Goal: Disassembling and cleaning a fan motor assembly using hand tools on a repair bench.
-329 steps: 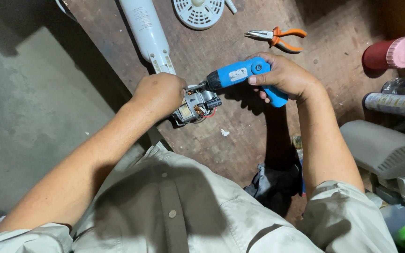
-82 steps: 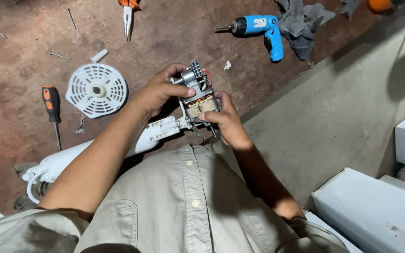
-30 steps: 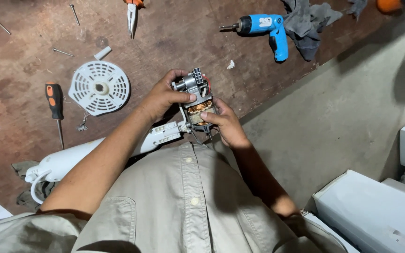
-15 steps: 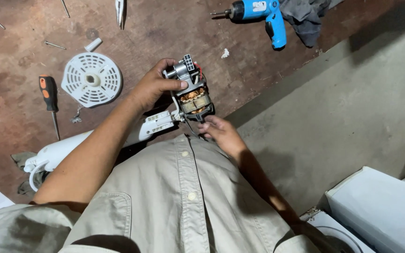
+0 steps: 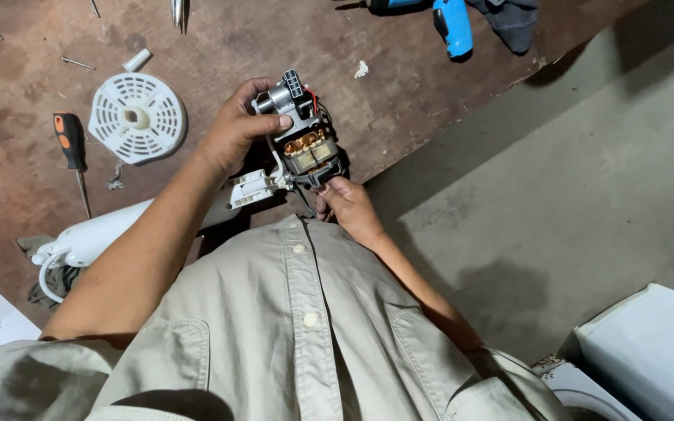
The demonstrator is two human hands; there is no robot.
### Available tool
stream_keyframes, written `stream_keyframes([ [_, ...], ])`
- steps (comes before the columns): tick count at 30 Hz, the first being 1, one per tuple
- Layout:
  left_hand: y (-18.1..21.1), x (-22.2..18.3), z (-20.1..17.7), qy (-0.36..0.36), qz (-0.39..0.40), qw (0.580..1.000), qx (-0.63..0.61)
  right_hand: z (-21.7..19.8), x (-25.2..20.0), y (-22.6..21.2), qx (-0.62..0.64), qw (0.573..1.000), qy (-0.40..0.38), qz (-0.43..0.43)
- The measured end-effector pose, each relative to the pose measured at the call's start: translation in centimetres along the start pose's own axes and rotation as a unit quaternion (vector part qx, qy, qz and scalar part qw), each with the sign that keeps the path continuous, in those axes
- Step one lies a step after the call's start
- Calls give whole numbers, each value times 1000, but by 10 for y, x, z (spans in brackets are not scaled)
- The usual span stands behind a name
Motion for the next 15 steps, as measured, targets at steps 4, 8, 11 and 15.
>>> stream_keyframes([
  [4,-2,-6,7,6,-11,999,-31,-3,-1,13,61,998,-24,-2],
  [8,14,-23,25,20,-38,998,-42,9,-13,-35,81,996,-42,-13],
  [11,28,-25,25,39,-98,994,-14,11,-17,-44,66,997,-45,-23],
  [15,72,-36,35,35,-175,984,-4,29,-31,-119,0,996,-84,-40],
])
Point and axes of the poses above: each hand's wrist, its own x-axis towards the middle knuckle, its own z-axis out of the palm, y = z × x, the point moved 2 cm from there along x, towards the middle knuckle, and after that the axes turned 8 degrees about -z, right-handed, at the moved point
